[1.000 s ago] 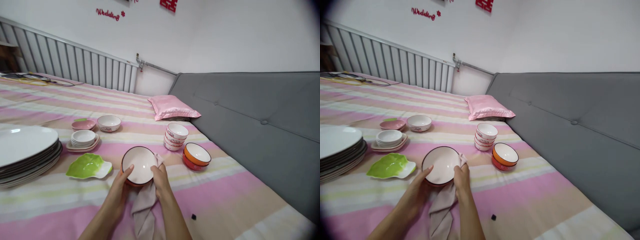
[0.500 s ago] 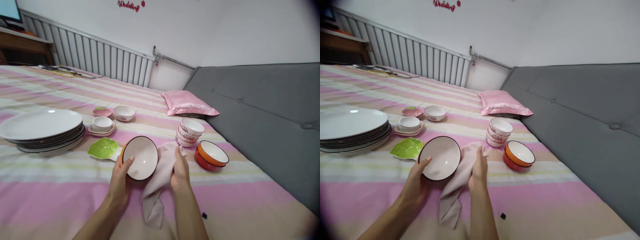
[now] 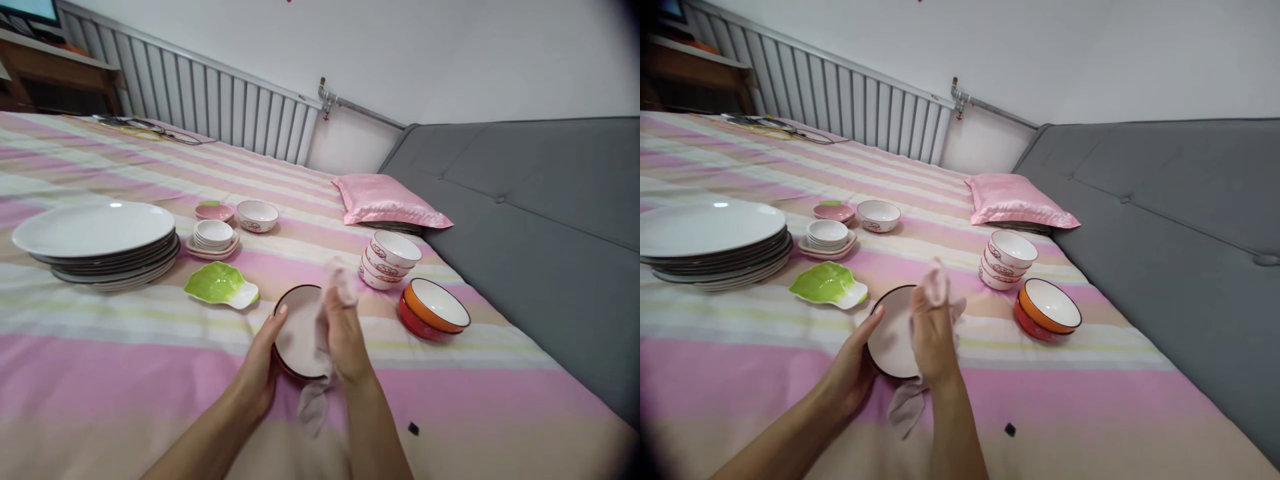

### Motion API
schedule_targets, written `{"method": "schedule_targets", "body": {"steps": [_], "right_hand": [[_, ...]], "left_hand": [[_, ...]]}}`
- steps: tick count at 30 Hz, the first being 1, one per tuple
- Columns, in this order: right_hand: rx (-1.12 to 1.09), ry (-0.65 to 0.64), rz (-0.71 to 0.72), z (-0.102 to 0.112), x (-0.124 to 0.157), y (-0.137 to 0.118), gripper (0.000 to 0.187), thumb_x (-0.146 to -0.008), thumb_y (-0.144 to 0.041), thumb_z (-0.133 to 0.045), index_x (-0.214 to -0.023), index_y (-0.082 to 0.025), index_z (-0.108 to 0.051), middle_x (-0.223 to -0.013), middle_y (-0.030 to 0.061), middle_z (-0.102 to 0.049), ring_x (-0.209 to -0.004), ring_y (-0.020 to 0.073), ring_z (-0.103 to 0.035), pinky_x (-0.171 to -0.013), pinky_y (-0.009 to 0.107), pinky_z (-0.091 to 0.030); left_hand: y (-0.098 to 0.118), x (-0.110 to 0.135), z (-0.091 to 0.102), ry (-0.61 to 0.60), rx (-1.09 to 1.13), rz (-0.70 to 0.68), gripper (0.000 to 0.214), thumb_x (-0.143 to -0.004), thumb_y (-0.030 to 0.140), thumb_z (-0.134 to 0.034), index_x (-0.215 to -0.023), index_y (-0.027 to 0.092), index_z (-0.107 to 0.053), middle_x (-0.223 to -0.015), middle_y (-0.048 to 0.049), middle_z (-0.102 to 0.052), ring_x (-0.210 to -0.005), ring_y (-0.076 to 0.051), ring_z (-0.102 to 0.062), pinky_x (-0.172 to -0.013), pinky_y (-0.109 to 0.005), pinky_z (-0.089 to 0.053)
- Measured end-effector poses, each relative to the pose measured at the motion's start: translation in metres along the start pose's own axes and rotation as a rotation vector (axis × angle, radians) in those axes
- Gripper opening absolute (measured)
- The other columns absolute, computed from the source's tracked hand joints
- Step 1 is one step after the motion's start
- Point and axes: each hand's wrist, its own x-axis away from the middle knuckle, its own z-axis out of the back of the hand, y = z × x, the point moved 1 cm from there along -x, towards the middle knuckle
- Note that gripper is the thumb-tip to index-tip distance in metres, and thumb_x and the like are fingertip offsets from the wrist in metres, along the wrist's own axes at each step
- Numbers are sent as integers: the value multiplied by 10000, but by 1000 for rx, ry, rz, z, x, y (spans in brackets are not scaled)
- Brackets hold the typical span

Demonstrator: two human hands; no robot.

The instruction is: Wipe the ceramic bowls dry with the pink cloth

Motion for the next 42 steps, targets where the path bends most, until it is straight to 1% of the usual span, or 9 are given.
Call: {"method": "schedule_targets", "body": {"steps": [3,5,9,11,15,24,34,39,42], "right_hand": [[17,-189,-22,-6,-1,-3,565,-903,-518,-448,-1402,-264,-372,-1501,27,-355,-1383,187,-322,-1131,371,-270],[44,-114,-2,-2,-3,-5,481,-908,-490,-445,-1327,-254,-465,-1414,50,-474,-1292,197,-453,-1071,371,-357],[251,30,-27,10,-7,-6,303,-868,-428,-500,-979,-184,-642,-987,75,-695,-924,206,-649,-841,350,-499],[393,-15,-82,12,-6,-4,257,-839,-385,-533,-933,-176,-648,-924,79,-700,-847,210,-657,-781,346,-506],[601,-45,-108,6,-3,3,262,-816,-328,-557,-1015,-171,-623,-1062,110,-678,-961,244,-643,-847,374,-476],[729,-10,-56,-5,-6,3,167,-876,-293,-463,-865,-179,-585,-922,98,-693,-895,240,-632,-779,343,-431],[658,-400,125,-3,-2,-3,136,-813,-155,-464,-841,-169,-596,-884,70,-676,-806,197,-599,-705,288,-396],[653,-523,81,-3,2,-4,138,-742,-98,-475,-766,-180,-583,-832,39,-680,-736,169,-579,-660,268,-393],[635,-605,28,-3,4,-2,154,-779,-121,-458,-772,-175,-602,-850,41,-687,-770,169,-593,-692,267,-413]], "left_hand": [[2,-3,2,8,18,-20,471,-764,425,-690,-1185,225,-624,-1030,-60,-732,-946,-264,-691,-785,-338,-571],[4,-3,2,9,24,-36,472,-767,429,-686,-1194,240,-617,-1039,-52,-729,-945,-260,-689,-766,-328,-574],[5,0,1,-18,-14,-43,496,-775,439,-680,-1214,222,-603,-1106,-78,-705,-994,-273,-667,-766,-328,-570],[4,2,-1,-55,-23,-51,502,-787,438,-671,-1234,225,-586,-1168,-77,-677,-1047,-274,-643,-809,-331,-555],[-2,3,-2,-184,-26,-112,475,-834,413,-630,-1268,237,-547,-1268,-66,-619,-1146,-257,-586,-944,-333,-480],[-11,5,1,-338,-64,-90,472,-870,439,-573,-1306,275,-493,-1376,-62,-526,-1289,-262,-451,-1071,-387,-351],[-10,0,8,-339,-237,-236,471,-856,460,-582,-1279,266,-506,-1392,-55,-501,-1317,-253,-408,-1107,-374,-298],[-7,-2,6,-298,-335,-326,523,-814,471,-628,-1252,203,-531,-1343,-97,-536,-1283,-279,-440,-1099,-385,-304],[-6,-2,7,-284,-348,-367,505,-835,438,-613,-1270,200,-519,-1359,-96,-522,-1274,-274,-451,-1091,-381,-317]]}}
